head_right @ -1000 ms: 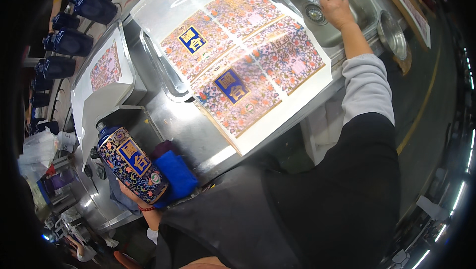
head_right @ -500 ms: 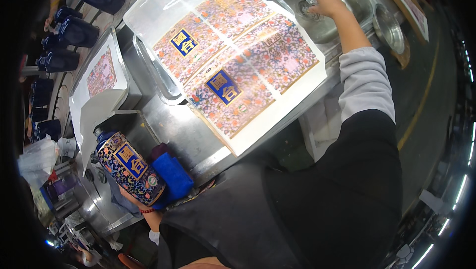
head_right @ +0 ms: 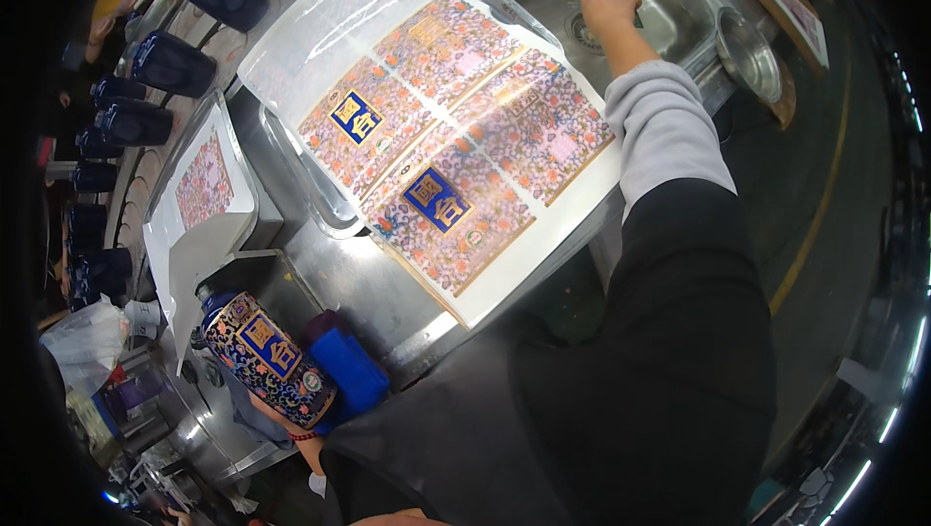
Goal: The person applies decorative stickers to a blue ceramic bottle, using a green squeegee to smooth the surface and a cloth to wipe it. They rotate the bottle to cover different areas and occasionally rinse the squeegee in a sink.
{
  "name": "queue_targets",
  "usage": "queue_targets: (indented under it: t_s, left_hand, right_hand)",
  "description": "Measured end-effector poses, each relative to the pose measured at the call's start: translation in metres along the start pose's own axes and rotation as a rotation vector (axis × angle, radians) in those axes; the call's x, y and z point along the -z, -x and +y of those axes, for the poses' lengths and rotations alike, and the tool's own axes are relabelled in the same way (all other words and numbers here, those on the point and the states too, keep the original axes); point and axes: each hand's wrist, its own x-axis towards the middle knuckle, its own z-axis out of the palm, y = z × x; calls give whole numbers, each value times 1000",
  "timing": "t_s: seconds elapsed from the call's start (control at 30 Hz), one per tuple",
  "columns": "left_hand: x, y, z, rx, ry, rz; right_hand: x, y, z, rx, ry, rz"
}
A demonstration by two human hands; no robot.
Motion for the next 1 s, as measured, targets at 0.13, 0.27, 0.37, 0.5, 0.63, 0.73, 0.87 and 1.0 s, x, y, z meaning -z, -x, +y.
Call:
queue_targets:
  t_s: [0.13, 0.27, 0.37, 0.5, 0.63, 0.73, 0.87, 1.0]
  left_hand:
    - [-1, 2, -2, 4, 16, 8]
    - [1, 2, -3, 10, 9, 38]
    - [5, 2, -2, -39, -71, -47]
    - [15, 5, -2, -38, -143, 32]
    - [20, 5, -2, -71, -209, 10]
    - [13, 2, -1, -60, -200, -44]
    - [-14, -1, -2, -9, -51, 157]
    - [-33, -2, -4, -22, -32, 244]
  right_hand:
    - [-7, -3, 3, 34, 4, 13]
    - [-11, -4, 8, 51, 21, 14]
    - [-13, -2, 12, 32, -19, 56]
    - [-16, -2, 14, -8, -23, 60]
    - [-19, -5, 14, -27, -30, 76]
    - [-20, -10, 15, -26, -10, 54]
    - [-18, -11, 16, -16, 28, 37]
    - [-19, -14, 20, 18, 42, 43]
